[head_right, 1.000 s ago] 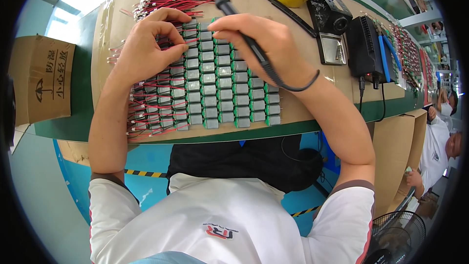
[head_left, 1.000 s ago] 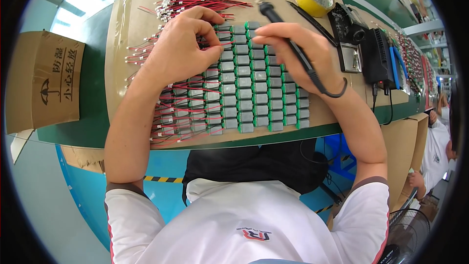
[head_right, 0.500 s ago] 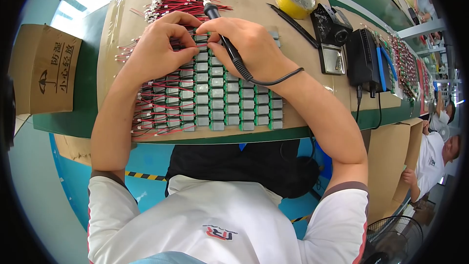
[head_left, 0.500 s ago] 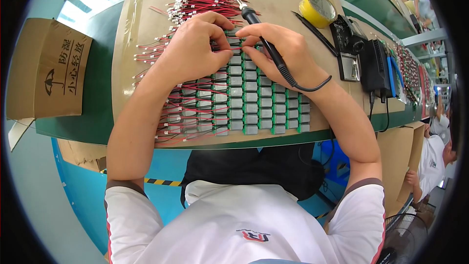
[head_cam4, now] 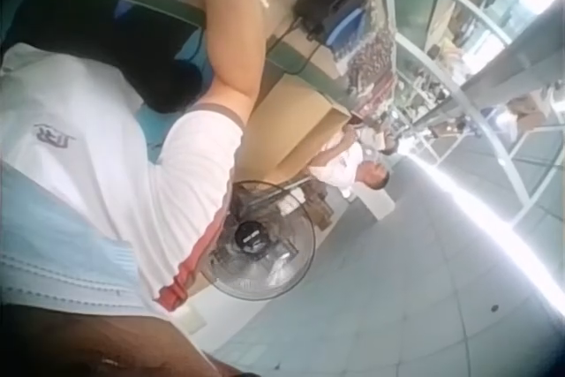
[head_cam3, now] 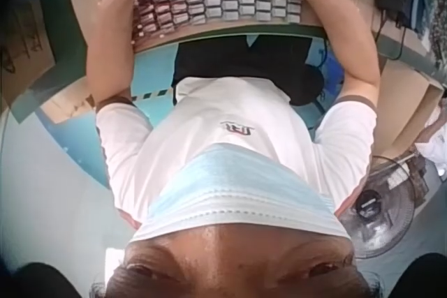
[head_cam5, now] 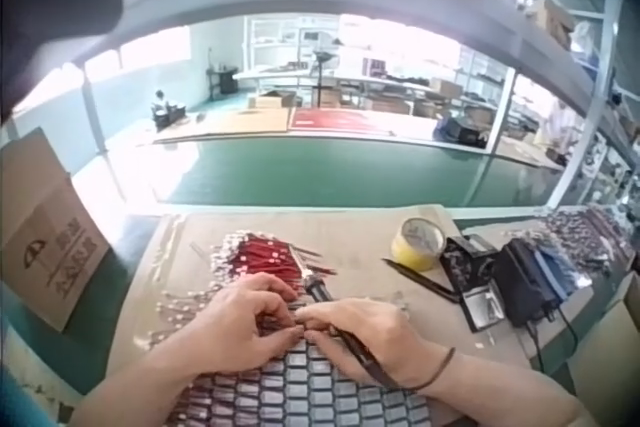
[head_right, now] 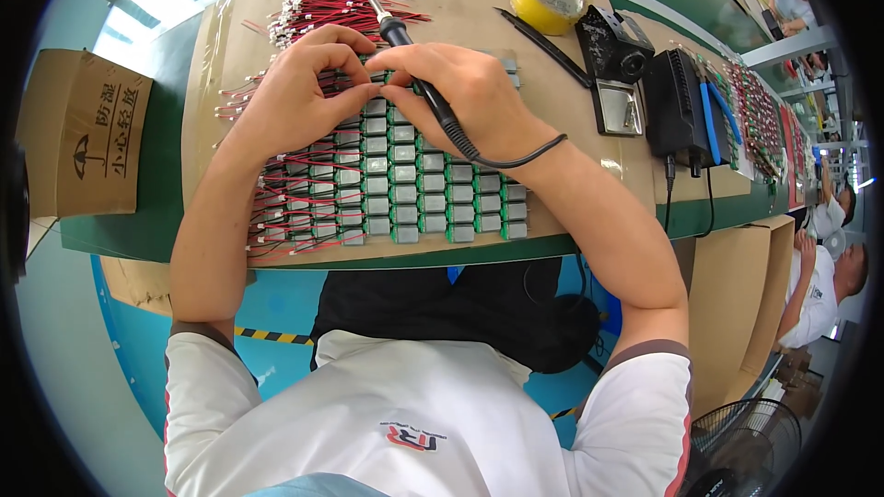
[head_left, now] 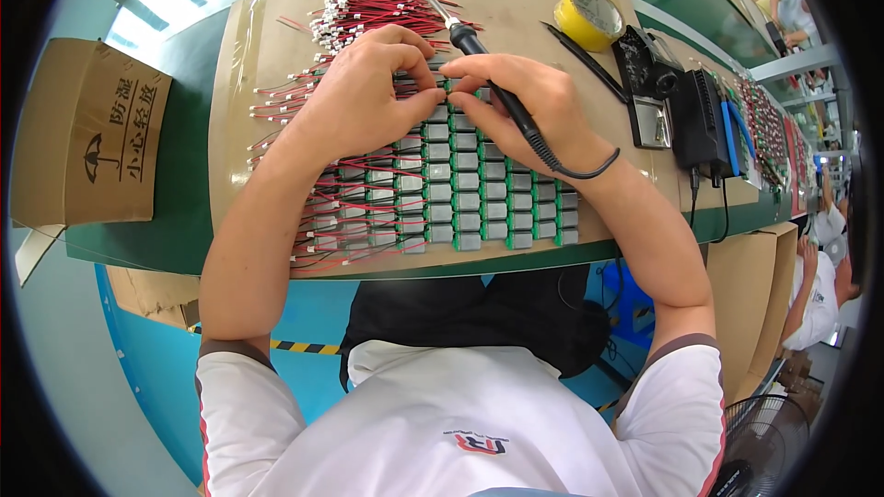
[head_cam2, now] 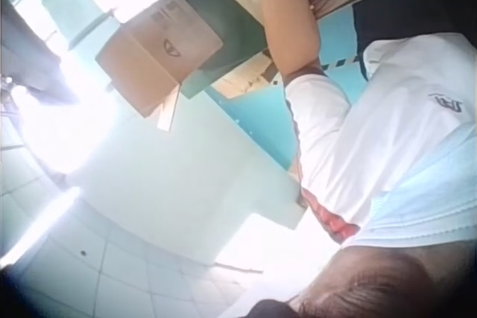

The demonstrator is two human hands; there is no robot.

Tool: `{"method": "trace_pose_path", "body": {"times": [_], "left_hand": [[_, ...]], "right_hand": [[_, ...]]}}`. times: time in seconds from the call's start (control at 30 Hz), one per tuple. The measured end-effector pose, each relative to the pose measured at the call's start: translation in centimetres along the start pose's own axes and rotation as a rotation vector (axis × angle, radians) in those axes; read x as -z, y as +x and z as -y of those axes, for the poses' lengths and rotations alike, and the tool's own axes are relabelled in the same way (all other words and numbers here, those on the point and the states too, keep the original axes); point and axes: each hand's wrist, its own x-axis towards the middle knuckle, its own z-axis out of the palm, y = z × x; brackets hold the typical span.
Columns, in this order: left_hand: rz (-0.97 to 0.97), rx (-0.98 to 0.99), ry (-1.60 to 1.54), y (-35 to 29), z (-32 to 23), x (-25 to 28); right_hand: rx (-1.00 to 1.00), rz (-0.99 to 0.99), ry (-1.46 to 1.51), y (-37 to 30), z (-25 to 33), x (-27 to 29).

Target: The person solders wire leads onto battery cells arranged in a grid on a workbench, repeatedly positioning each wire lead onto a cell and attaching it using a soldering iron.

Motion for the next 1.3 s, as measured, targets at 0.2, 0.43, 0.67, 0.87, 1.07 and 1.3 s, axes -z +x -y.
{"method": "trace_pose_path", "body": {"times": [0.2, 0.43, 0.67, 0.87, 1.07, 1.3], "left_hand": [[-0.009, -0.034, 0.023, -0.3, -0.5, -0.2], [0.027, -0.022, 0.046, -0.5, -0.3, -0.2], [0.045, -0.014, 0.028, -0.4, 0.0, -0.1], [0.053, 0.005, 0.012, -0.3, -0.3, -0.1], [0.055, 0.006, 0.018, -0.4, -0.2, -0.1], [0.05, -0.001, 0.025, -0.4, -0.2, -0.1]], "right_hand": [[-0.235, -0.089, 0.262, -2.8, 0.9, 4.1], [-0.346, -0.143, 0.461, -7.0, 0.3, 5.0], [-0.344, -0.094, 0.463, -6.6, 0.1, 5.1], [-0.375, -0.082, 0.462, -6.6, 0.1, 5.1], [-0.376, -0.061, 0.433, -6.4, 0.3, 5.2], [-0.351, -0.056, 0.424, -6.3, 0.3, 5.2]]}}
